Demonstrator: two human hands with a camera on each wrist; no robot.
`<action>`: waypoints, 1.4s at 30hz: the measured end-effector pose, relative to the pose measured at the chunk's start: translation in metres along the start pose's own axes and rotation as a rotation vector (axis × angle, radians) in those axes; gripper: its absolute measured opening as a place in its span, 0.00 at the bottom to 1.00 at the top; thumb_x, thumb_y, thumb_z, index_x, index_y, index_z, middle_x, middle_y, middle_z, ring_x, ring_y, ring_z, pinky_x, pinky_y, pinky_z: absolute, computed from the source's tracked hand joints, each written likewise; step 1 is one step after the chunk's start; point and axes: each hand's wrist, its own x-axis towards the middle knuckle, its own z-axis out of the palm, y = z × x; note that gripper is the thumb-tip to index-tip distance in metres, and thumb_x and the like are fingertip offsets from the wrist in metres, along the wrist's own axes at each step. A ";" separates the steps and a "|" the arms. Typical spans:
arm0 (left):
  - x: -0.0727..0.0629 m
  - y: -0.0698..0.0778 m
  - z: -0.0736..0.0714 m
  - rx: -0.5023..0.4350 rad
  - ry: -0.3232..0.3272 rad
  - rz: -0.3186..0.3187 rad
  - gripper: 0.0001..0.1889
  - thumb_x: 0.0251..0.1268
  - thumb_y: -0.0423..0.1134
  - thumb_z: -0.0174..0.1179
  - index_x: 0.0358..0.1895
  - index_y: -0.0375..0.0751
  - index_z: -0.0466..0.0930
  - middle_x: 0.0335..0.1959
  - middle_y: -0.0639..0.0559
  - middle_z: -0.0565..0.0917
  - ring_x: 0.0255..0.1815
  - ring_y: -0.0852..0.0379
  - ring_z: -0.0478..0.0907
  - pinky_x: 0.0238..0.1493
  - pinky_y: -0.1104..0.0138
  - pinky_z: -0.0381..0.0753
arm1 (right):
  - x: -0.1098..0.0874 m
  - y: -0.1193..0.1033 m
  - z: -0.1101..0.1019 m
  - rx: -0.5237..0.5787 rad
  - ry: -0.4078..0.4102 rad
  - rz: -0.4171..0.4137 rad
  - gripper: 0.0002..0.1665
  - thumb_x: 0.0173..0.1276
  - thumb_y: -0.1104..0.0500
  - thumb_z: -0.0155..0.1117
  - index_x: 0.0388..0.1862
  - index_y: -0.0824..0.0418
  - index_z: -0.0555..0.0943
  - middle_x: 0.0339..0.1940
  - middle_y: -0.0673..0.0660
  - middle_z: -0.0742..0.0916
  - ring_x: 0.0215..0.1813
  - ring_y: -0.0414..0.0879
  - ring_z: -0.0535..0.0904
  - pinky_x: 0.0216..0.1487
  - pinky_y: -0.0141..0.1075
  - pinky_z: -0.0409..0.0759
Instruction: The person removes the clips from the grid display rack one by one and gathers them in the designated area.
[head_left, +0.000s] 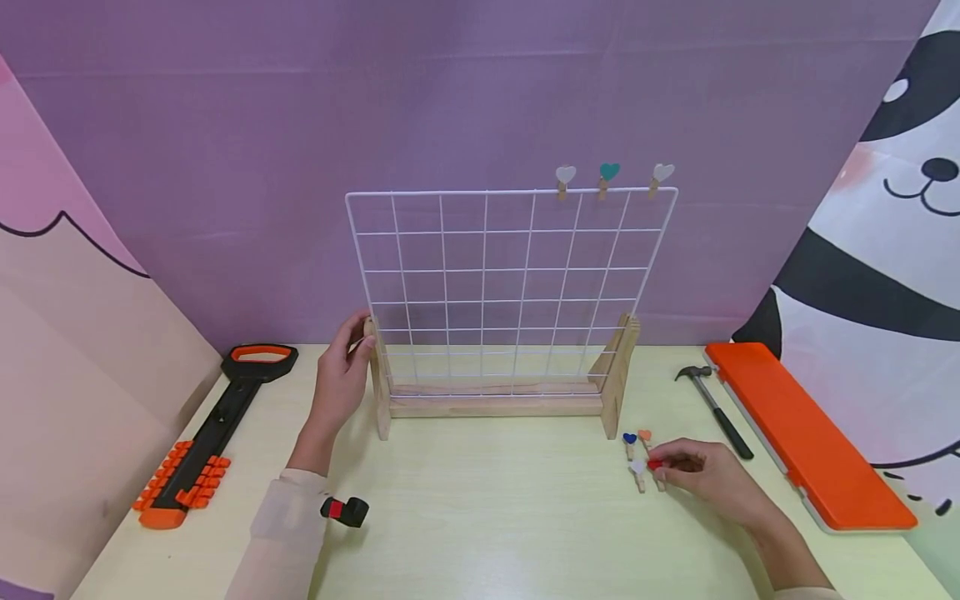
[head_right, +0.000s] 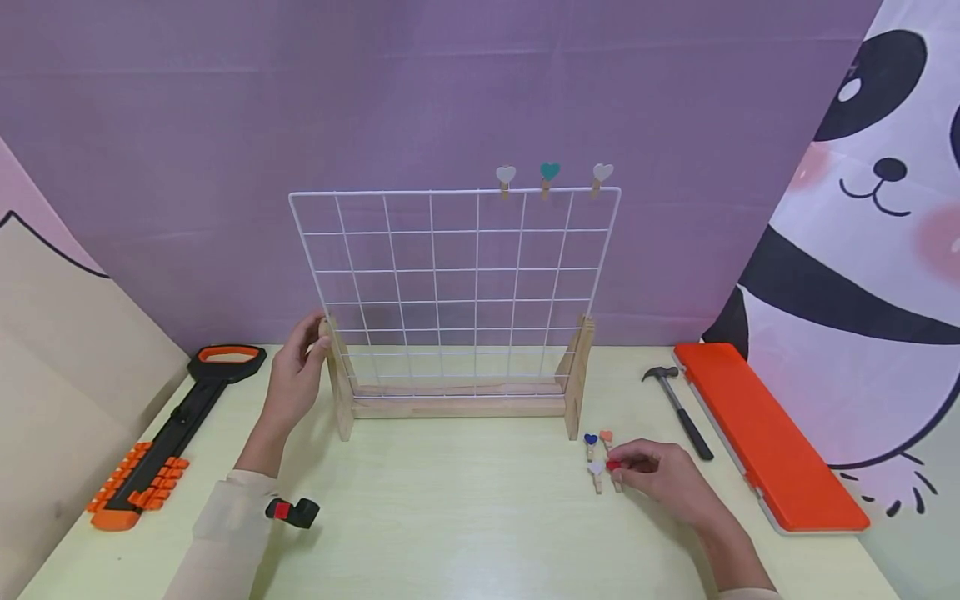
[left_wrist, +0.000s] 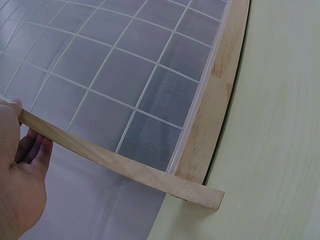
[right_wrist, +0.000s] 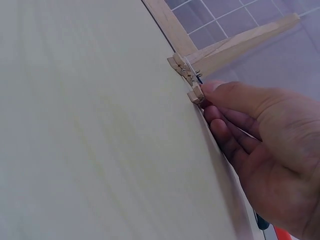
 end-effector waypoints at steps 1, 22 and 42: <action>0.000 0.000 0.000 -0.003 0.000 0.000 0.25 0.82 0.36 0.53 0.77 0.44 0.65 0.72 0.42 0.75 0.72 0.48 0.73 0.74 0.61 0.73 | 0.000 0.000 0.000 0.003 -0.002 0.001 0.16 0.68 0.58 0.74 0.53 0.59 0.88 0.47 0.57 0.89 0.40 0.37 0.81 0.42 0.26 0.86; 0.001 0.002 0.000 -0.013 -0.017 0.003 0.26 0.81 0.37 0.53 0.78 0.44 0.64 0.73 0.42 0.74 0.73 0.48 0.72 0.75 0.60 0.72 | 0.003 -0.037 -0.044 0.013 0.112 -0.116 0.19 0.76 0.55 0.66 0.61 0.62 0.83 0.53 0.47 0.90 0.50 0.33 0.87 0.49 0.24 0.87; 0.000 -0.002 -0.001 -0.020 -0.013 0.003 0.25 0.81 0.37 0.53 0.77 0.44 0.65 0.73 0.42 0.74 0.74 0.48 0.72 0.75 0.61 0.72 | 0.043 -0.174 -0.102 0.068 0.257 -0.328 0.18 0.76 0.59 0.65 0.61 0.64 0.83 0.51 0.40 0.90 0.55 0.32 0.85 0.56 0.15 0.80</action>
